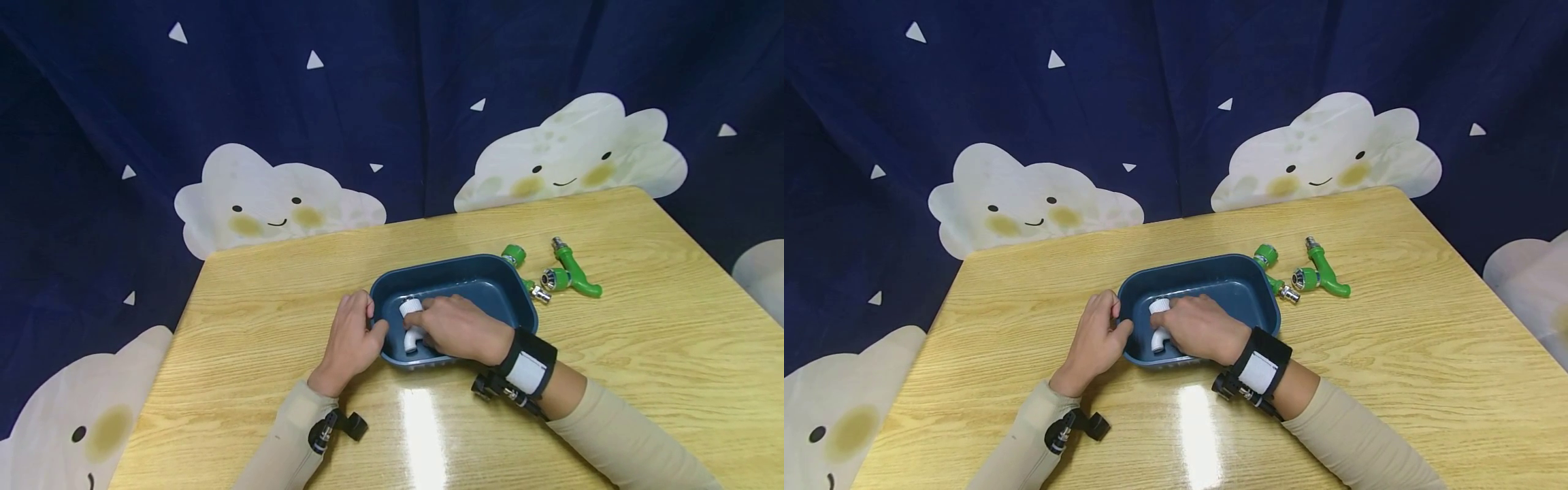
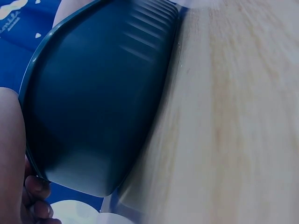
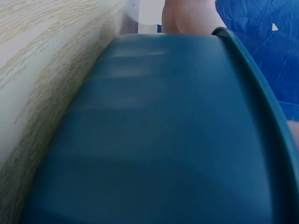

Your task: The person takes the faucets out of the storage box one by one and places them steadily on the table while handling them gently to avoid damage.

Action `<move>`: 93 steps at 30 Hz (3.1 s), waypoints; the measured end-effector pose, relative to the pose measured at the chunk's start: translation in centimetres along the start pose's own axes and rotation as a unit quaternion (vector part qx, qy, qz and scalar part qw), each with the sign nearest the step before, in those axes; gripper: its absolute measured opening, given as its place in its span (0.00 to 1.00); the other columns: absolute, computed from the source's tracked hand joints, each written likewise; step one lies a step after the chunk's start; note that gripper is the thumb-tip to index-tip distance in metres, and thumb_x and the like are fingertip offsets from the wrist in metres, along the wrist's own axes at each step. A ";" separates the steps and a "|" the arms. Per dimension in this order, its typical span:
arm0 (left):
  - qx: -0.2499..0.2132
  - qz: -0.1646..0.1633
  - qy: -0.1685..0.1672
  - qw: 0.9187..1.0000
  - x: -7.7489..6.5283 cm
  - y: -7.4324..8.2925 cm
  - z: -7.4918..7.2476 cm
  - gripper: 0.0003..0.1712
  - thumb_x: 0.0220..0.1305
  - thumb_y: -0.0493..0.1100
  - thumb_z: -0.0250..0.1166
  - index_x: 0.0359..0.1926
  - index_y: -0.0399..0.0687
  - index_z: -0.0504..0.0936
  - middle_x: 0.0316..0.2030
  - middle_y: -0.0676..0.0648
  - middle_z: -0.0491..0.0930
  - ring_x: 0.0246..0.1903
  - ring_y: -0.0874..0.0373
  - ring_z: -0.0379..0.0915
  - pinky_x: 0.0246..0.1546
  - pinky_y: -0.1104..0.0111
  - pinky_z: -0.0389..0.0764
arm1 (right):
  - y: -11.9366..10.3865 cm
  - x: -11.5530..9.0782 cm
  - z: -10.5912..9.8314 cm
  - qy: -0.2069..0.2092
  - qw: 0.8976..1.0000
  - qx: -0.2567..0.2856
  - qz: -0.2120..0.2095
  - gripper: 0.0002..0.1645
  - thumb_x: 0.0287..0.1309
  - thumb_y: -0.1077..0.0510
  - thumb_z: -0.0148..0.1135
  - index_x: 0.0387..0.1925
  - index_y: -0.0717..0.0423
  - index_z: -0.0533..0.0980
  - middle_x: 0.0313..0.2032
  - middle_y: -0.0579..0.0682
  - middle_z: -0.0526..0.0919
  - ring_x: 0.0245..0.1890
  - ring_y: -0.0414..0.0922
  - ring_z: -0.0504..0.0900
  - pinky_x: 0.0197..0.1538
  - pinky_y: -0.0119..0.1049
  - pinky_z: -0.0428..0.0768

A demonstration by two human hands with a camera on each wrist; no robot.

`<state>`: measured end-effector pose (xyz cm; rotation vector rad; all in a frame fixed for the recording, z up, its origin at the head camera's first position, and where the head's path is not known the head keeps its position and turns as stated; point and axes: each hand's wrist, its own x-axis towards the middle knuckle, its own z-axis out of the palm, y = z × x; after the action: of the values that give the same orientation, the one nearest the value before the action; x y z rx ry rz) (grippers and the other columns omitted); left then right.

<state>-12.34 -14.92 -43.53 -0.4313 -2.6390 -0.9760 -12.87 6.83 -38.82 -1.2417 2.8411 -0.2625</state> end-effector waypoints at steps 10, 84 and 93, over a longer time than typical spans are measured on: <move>-0.002 -0.002 -0.001 1.000 0.1 -0.1 0.0 0.09 0.52 0.38 0.59 0.29 0.47 0.65 0.24 0.52 0.61 0.31 0.57 0.58 0.35 0.68 0.59 | 0.1 0.1 0.0 0.003 1.000 0.001 -0.001 0.14 0.65 0.60 0.66 0.49 0.40 0.85 0.36 0.47 0.87 0.34 0.41 0.82 0.33 0.37 0.80; -0.005 -0.012 -0.013 1.000 -0.1 0.2 0.0 0.08 0.54 0.39 0.59 0.31 0.46 0.66 0.26 0.50 0.62 0.35 0.55 0.60 0.37 0.67 0.60 | 0.8 -1.2 -0.9 0.091 0.993 -0.055 -0.057 0.21 0.63 0.53 0.70 0.58 0.39 0.82 0.38 0.44 0.86 0.37 0.41 0.84 0.39 0.41 0.82; -0.002 -0.015 -0.007 1.000 -0.3 0.1 -0.1 0.08 0.54 0.38 0.60 0.31 0.46 0.66 0.25 0.51 0.61 0.34 0.56 0.59 0.36 0.67 0.59 | 1.2 -1.9 -0.9 0.123 0.988 -0.064 -0.074 0.21 0.62 0.53 0.72 0.57 0.40 0.82 0.32 0.41 0.82 0.31 0.37 0.79 0.35 0.35 0.76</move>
<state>-12.03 -14.92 -43.50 -0.4024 -2.6631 -0.9904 -12.54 9.12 -38.24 -1.5502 3.0159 -0.2555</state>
